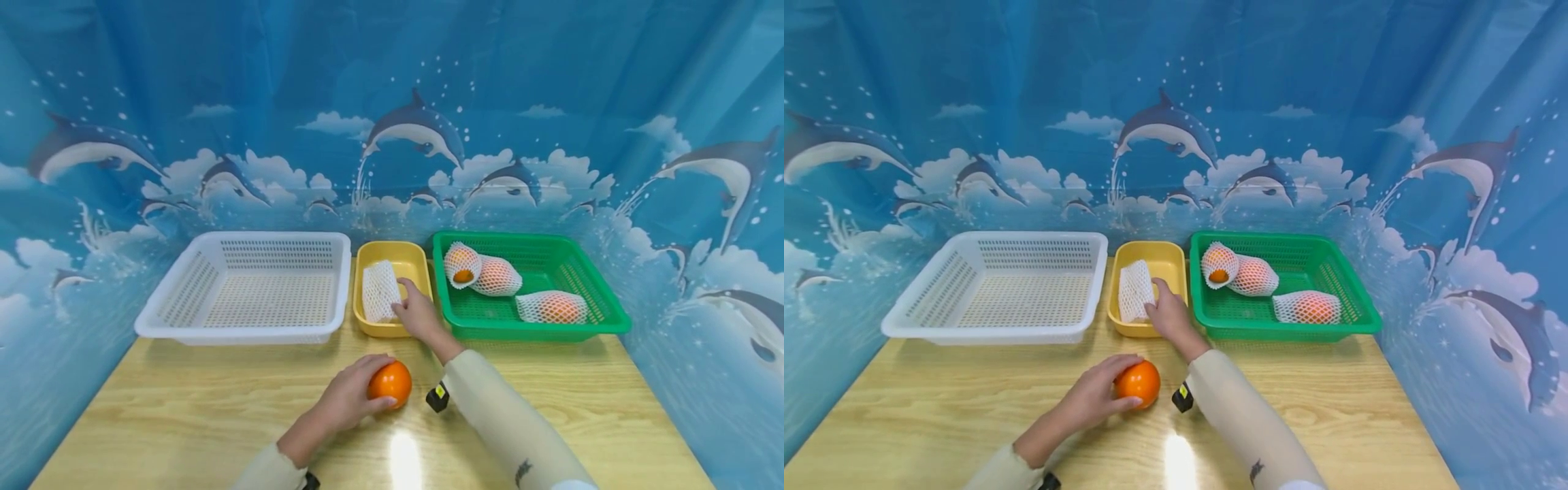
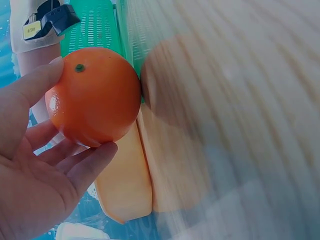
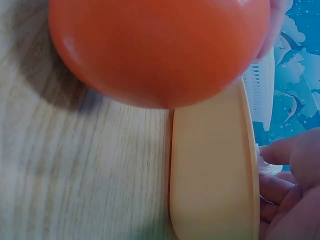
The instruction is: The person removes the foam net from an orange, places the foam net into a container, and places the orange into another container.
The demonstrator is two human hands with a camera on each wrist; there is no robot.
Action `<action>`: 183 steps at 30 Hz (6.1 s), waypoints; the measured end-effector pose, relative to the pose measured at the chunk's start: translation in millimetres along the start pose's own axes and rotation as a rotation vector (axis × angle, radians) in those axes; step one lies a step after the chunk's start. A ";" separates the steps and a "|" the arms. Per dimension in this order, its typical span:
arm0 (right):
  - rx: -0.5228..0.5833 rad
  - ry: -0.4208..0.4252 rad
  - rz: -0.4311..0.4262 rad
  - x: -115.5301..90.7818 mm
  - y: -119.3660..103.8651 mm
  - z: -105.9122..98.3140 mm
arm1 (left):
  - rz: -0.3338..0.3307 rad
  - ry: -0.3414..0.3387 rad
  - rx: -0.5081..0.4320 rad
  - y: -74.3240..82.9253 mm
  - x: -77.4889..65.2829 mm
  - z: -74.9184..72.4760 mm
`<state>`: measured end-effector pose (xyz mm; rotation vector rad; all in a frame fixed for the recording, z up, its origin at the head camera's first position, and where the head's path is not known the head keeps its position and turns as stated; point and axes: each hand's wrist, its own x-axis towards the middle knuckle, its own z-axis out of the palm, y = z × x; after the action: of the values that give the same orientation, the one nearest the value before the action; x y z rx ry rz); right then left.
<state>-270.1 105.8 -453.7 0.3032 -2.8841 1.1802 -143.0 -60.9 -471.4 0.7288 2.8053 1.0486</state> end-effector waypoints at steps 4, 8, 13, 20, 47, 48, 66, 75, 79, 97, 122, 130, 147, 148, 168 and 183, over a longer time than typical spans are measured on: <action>-0.096 -0.016 0.036 3.1 -2.7 0.1 | -0.007 -0.010 0.004 -0.2 0.8 0.9; -0.165 -0.058 0.081 4.7 -5.2 0.9 | -0.008 -0.012 0.005 0.0 0.6 1.0; -0.231 -0.105 0.103 6.2 -7.9 2.8 | -0.009 -0.005 0.007 0.5 -0.1 0.2; -0.325 -0.129 0.108 8.1 -10.0 5.4 | -0.018 -0.004 -0.010 1.2 -0.9 -0.5; -0.211 -0.060 0.004 5.2 -1.6 9.9 | -0.023 0.029 -0.003 0.7 -1.3 1.0; -0.202 -0.061 0.009 4.8 -1.3 9.9 | -0.022 0.030 -0.002 0.6 -1.4 1.0; -0.093 -0.073 -0.112 -6.3 -3.3 8.4 | -0.021 0.038 -0.006 -0.9 -3.1 0.3; -0.068 -0.120 -0.206 -8.1 -24.5 9.4 | 0.015 0.000 -0.071 -4.0 -5.6 -2.8; -0.085 -0.156 -0.242 -7.1 -34.5 9.0 | 0.046 0.009 -0.076 -6.2 -6.4 -2.0; -0.139 -0.212 -0.374 6.6 -48.0 18.6 | 0.109 0.029 -0.127 -14.1 -7.5 0.7; -0.129 -0.333 -0.356 12.3 -54.2 19.9 | -0.014 0.032 -0.385 -19.9 -7.6 -10.8; -0.139 -0.310 -0.366 11.9 -51.9 22.0 | -0.080 0.090 -0.390 -11.5 -11.8 -36.2; -0.135 -0.303 -0.353 11.1 -50.2 25.2 | -0.066 0.157 -0.366 -14.8 -22.5 -99.2; -0.140 -0.302 -0.353 10.9 -50.5 25.2 | -0.071 0.179 -0.349 -15.7 -22.7 -103.4; -0.118 -0.310 -0.319 5.2 -46.7 24.1 | -0.279 0.389 -0.294 -63.3 4.0 -123.0; -0.101 -0.312 -0.331 7.7 -47.9 27.4 | -0.332 0.345 0.076 -109.1 -1.3 -162.3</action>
<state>-267.1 52.0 -439.5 0.9978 -2.9619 1.0029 -221.4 -231.4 -416.1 0.0760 3.1125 1.0976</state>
